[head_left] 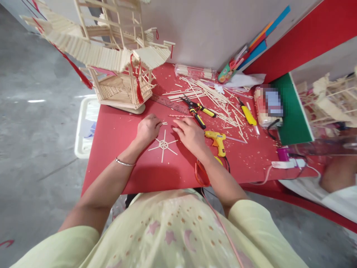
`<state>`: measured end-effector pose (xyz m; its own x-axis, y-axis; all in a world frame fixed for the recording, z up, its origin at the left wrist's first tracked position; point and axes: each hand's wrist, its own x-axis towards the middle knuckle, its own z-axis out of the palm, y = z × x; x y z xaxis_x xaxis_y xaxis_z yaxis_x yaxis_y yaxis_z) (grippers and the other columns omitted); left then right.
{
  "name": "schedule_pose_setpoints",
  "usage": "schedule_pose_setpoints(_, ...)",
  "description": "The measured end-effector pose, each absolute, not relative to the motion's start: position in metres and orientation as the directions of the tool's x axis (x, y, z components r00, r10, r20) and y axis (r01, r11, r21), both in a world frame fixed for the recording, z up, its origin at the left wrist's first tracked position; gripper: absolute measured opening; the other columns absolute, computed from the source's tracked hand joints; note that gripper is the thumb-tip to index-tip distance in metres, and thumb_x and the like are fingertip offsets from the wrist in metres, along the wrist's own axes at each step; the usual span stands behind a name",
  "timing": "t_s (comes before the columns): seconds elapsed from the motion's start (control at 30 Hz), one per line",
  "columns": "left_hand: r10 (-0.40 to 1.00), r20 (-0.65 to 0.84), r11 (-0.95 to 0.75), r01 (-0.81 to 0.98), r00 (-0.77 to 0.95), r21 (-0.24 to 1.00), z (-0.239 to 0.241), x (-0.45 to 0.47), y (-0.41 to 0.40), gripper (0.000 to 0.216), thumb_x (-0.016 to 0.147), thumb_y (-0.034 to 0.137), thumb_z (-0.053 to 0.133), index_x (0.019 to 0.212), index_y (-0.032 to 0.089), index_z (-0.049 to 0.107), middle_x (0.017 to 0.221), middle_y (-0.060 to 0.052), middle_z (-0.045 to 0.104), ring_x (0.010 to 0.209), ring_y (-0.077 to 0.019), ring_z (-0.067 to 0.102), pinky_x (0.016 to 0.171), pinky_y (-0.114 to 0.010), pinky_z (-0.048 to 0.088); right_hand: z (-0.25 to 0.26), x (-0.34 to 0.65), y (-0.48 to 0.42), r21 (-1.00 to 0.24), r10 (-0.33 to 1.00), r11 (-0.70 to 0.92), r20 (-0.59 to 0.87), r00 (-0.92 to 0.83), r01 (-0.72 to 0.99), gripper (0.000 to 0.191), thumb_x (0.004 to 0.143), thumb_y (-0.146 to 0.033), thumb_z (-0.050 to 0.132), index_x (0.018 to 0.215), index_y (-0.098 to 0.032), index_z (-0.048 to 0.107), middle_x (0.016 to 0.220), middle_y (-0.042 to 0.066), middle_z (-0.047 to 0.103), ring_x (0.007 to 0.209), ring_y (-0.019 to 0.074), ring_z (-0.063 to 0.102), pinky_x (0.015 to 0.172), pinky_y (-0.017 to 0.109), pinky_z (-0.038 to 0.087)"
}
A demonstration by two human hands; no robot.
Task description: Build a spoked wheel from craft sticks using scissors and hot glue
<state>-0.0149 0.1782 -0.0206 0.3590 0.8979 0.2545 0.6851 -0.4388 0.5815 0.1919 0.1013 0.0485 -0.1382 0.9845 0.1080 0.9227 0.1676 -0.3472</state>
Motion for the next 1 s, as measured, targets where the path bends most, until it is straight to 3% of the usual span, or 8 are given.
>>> schedule_pose_setpoints(0.13,0.917,0.300,-0.398,0.631,0.262,0.666,-0.013,-0.015,0.180,0.022,0.090,0.025,0.060,0.086,0.017,0.080,0.090,-0.010,0.070,0.080,-0.0212,0.063,0.074,-0.034,0.048,0.069,0.226,0.012,-0.320,0.996,-0.042,0.059,0.065,0.946,0.039,0.105,-0.051,0.048,0.125,-0.027,0.071,0.115,0.007,0.071,0.105,0.0234,0.067,0.090,0.034,0.051)
schedule_pose_setpoints(0.23,0.927,0.320,-0.375,0.494,0.197,0.784,-0.006,-0.014,0.179,0.015,0.085,0.022,0.065,0.082,0.017,0.079,0.086,-0.008,0.070,0.080,-0.0193,0.064,0.077,-0.032,0.050,0.064,0.241,-0.046,-0.189,0.985,-0.168,-0.069,0.157,0.968,0.050,0.099,-0.056,0.055,0.135,-0.024,0.064,0.121,0.013,0.068,0.109,0.0297,0.067,0.088,0.040,0.055)
schedule_pose_setpoints(0.43,0.989,-0.004,-0.016,0.138,0.146,0.990,0.003,-0.006,0.162,0.024,0.081,0.035,0.074,0.093,0.015,0.076,0.068,-0.004,0.071,0.052,-0.0115,0.058,0.049,-0.022,0.042,0.054,0.237,-0.080,-0.133,0.972,-0.215,-0.127,0.199,0.967,0.059,0.092,-0.028,0.062,0.150,-0.021,0.050,0.136,0.017,0.058,0.123,0.0308,0.060,0.099,0.042,0.053)
schedule_pose_setpoints(0.6,0.987,-0.071,0.079,-0.052,0.144,0.996,0.009,0.003,0.152,0.032,0.073,0.040,0.082,0.089,0.013,0.074,0.060,-0.004,0.069,0.041,-0.0068,0.050,0.041,-0.017,0.036,0.079,0.243,-0.022,-0.210,0.997,-0.074,-0.030,0.069,0.975,0.048,0.099,-0.037,0.052,0.146,-0.028,0.054,0.133,0.011,0.063,0.120,0.0279,0.062,0.098,0.040,0.052)
schedule_pose_setpoints(0.7,0.982,-0.078,0.105,-0.151,0.172,0.983,0.016,0.004,0.150,0.034,0.069,0.041,0.085,0.085,0.014,0.072,0.063,-0.004,0.069,0.045,-0.0084,0.057,0.040,-0.016,0.036,0.083,0.255,0.057,-0.224,0.996,0.017,0.093,0.003,0.974,0.064,0.095,-0.039,0.057,0.156,-0.023,0.042,0.147,0.015,0.055,0.132,0.0301,0.055,0.110,0.043,0.045)
schedule_pose_setpoints(0.83,0.969,-0.123,0.176,-0.249,0.214,0.952,0.020,-0.001,0.148,0.040,0.065,0.044,0.089,0.082,0.013,0.070,0.068,-0.005,0.070,0.051,-0.0110,0.063,0.040,-0.017,0.038,0.069,0.270,0.154,-0.006,0.962,-0.157,-0.228,0.151,0.988,0.110,0.074,-0.051,0.077,0.164,-0.017,0.024,0.153,0.026,0.046,0.135,0.0429,0.052,0.104,0.051,0.047)
schedule_pose_setpoints(0.9,0.965,-0.152,0.213,-0.295,0.215,0.932,0.019,-0.005,0.148,0.040,0.066,0.044,0.089,0.081,0.013,0.070,0.063,-0.004,0.068,0.047,-0.0095,0.059,0.039,-0.017,0.037,0.060,0.275,0.179,0.060,0.929,-0.184,-0.314,0.194,0.981,0.114,0.071,-0.056,0.077,0.164,-0.019,0.022,0.146,0.026,0.053,0.127,0.0433,0.058,0.096,0.050,0.050)
schedule_pose_setpoints(1.0,0.967,-0.169,0.231,-0.370,0.192,0.900,0.017,-0.009,0.149,0.036,0.066,0.040,0.089,0.078,0.013,0.069,0.059,-0.002,0.065,0.042,-0.0061,0.051,0.038,-0.017,0.035,0.052,0.277,0.191,0.106,0.933,-0.178,-0.297,0.202,0.978,0.109,0.071,-0.057,0.077,0.161,-0.019,0.027,0.141,0.027,0.055,0.122,0.0434,0.059,0.093,0.050,0.049)
